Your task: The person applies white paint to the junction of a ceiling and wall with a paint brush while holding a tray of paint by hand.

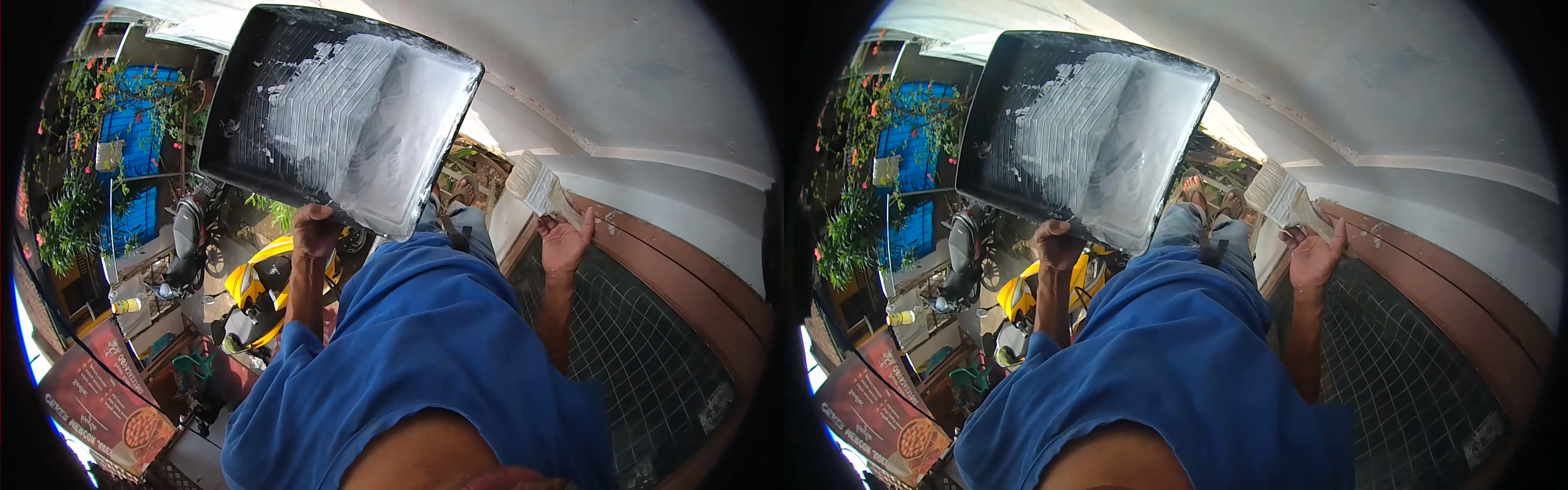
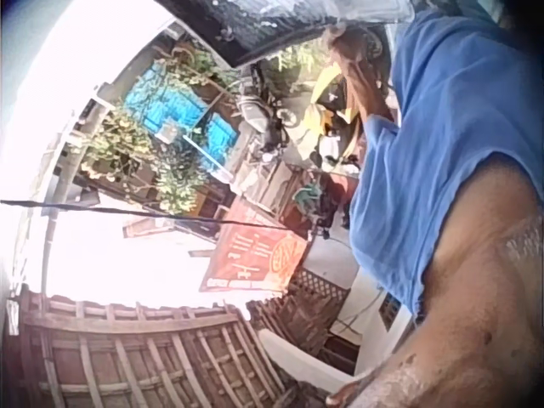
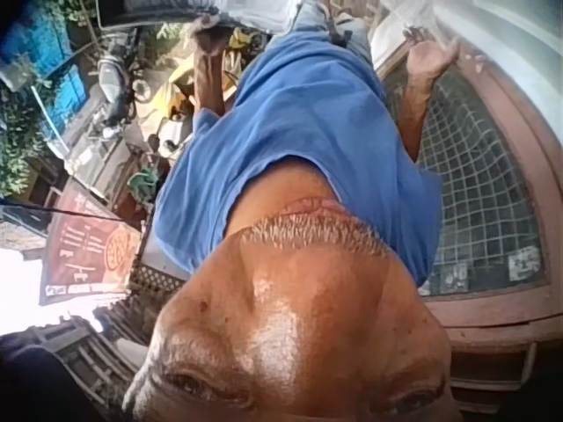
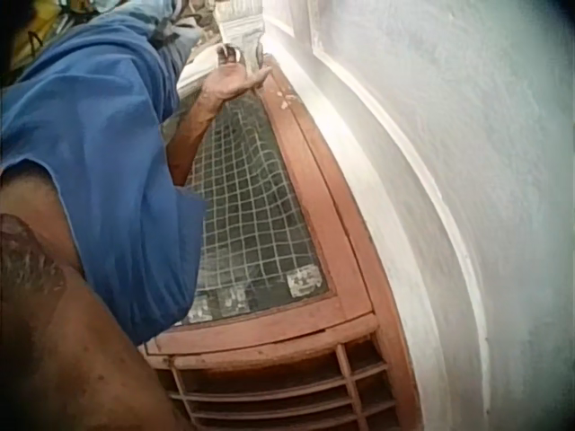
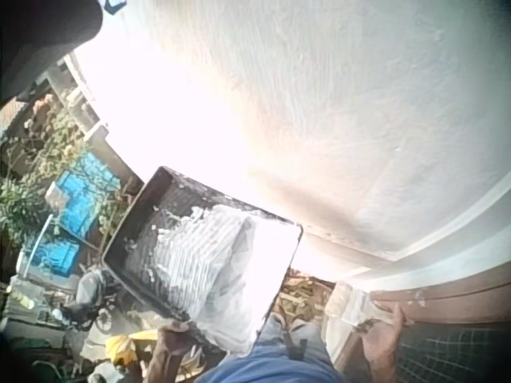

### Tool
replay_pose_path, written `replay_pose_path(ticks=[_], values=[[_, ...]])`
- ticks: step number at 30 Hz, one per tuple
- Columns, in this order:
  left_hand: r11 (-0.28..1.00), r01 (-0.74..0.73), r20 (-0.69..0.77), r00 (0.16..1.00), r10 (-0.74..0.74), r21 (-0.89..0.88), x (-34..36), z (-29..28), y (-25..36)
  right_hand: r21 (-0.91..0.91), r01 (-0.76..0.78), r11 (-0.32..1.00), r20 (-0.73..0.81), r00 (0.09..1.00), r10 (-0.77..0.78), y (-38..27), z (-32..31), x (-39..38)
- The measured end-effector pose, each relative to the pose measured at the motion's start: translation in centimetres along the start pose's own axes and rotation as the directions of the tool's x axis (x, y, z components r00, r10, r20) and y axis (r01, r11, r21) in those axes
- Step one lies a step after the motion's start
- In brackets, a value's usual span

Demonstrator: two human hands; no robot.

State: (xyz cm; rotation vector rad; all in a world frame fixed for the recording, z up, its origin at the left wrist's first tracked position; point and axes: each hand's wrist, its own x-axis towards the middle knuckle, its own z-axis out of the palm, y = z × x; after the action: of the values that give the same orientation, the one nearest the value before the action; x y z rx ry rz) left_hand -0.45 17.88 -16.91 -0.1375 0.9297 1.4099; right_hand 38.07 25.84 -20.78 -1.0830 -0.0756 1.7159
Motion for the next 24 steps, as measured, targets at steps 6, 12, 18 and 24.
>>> replay_pose_path(ticks=[6,12,18,24], values=[[0.998,0.045,0.032,0.999,-0.043,-0.042,1.4,0.9,-1.9,-0.159,0.171,0.972,0.101,0.983,-0.156,-2.1,5.2,-0.2],[0.999,0.031,0.034,0.999,-0.030,-0.029,1.5,1.8,-2.9,-0.672,0.562,0.482,0.427,0.826,-0.367,0.0,13.4,0.7],[1.000,-0.006,-0.092,0.996,0.003,-0.028,2.2,-0.2,-3.7,-0.710,0.661,0.241,0.596,0.747,-0.294,5.0,16.0,3.1],[0.999,-0.030,-0.108,0.994,0.028,-0.022,2.6,-0.6,-4.1,-0.667,0.720,0.192,0.645,0.686,-0.336,9.1,16.6,2.6]])
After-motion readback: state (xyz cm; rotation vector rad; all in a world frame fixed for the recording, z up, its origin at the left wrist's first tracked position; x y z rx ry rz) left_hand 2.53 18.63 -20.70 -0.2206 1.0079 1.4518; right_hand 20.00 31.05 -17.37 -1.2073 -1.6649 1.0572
